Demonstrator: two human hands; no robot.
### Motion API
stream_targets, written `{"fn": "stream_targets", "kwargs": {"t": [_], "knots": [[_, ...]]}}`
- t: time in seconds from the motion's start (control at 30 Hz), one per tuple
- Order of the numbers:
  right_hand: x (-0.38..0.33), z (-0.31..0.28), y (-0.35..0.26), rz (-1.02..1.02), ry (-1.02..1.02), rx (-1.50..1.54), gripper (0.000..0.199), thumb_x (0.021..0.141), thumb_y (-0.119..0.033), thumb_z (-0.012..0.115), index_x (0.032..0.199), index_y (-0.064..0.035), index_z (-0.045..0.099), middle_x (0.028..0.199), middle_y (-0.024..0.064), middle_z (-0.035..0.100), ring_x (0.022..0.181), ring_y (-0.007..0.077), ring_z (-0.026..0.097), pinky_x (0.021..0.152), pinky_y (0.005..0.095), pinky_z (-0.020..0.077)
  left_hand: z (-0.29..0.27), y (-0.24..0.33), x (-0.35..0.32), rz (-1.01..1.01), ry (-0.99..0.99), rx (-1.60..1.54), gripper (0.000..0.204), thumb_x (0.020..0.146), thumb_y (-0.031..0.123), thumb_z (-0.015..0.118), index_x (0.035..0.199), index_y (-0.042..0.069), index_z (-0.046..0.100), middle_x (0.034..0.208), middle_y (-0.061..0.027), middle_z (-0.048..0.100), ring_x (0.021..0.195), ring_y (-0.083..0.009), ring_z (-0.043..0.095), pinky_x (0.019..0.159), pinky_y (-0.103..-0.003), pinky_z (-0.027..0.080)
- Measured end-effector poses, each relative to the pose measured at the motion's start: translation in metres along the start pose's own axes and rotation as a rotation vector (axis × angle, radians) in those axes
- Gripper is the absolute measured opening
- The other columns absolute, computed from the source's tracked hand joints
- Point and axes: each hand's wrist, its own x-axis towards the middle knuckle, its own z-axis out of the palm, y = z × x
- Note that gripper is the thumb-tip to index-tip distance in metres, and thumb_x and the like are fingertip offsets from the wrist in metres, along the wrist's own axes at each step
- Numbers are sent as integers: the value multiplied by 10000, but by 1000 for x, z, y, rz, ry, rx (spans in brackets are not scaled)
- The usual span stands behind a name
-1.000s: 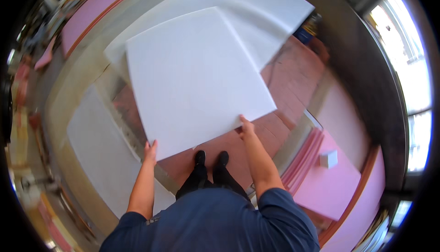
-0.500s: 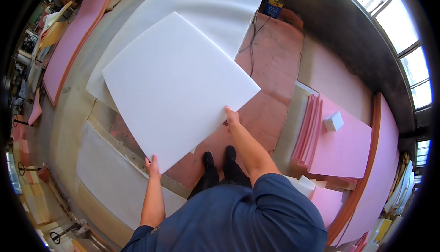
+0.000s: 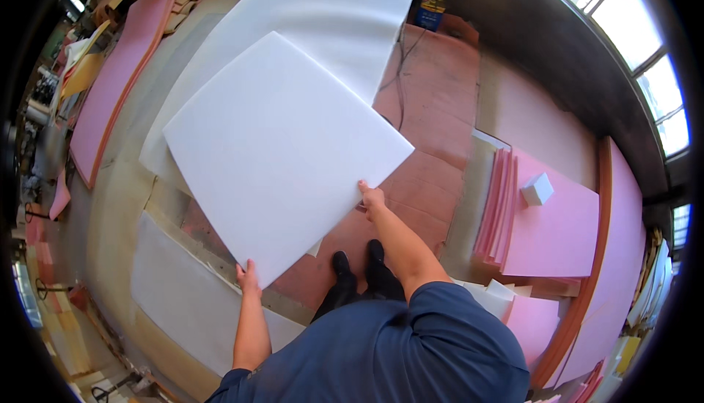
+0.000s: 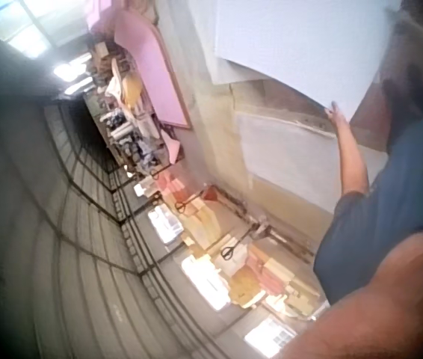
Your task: The person cleans a large white foam sheet with a sponge and moves it to a workbench. They use a spray gun to apply adhesive to the edges of the foam sheet and attach smaller foam strips to it. The person continues to handle and position the foam components in a workshop environment.
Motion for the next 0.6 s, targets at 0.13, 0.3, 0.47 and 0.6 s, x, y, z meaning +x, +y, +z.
{"fn": "stream_targets", "kwargs": {"t": [0.13, 0.3, 0.47, 0.6], "knots": [[16, -20, 1, 0, -138, -349, 532, 887, -499, 651, 1063, 1, 602, 792, 106, 629, 619, 209, 603, 553, 368, 500, -8, -7, -4, -2, -67, -345, 418, 965, 246, 572, 1300, 14, 478, 1245, -140, 580, 1066, -247, 599, 891, -386, 516], [-7, -116, 40, -432, -115, -1114, 721, 836, -610, 589, 1254, -21, 579, 1208, 235, 621, 1130, 379, 590, 973, 421, 462, 3, 22, -9, 139, 592, 261, 409, 943, 235, 577, 1258, -21, 521, 1263, -197, 564, 1128, -345, 569, 971, -421, 463], [19, -241, 40, -53, 90, -1065, 532, 755, -474, 692, 1006, -5, 720, 1065, 208, 690, 1011, 331, 663, 869, 410, 526, 95, 80, -8, 559, 543, 558, 500, 820, 71, 652, 1290, -24, 512, 1393, -192, 473, 1303, -353, 428, 1079, -429, 365], [83, -360, 26, -10, 96, -827, 342, 788, -265, 725, 984, 16, 713, 921, 179, 707, 724, 241, 704, 650, 363, 567, 238, 129, -20, 573, 306, 710, 587, 830, 162, 653, 1354, -21, 462, 1473, -207, 396, 1375, -355, 354, 1137, -419, 304]]}}
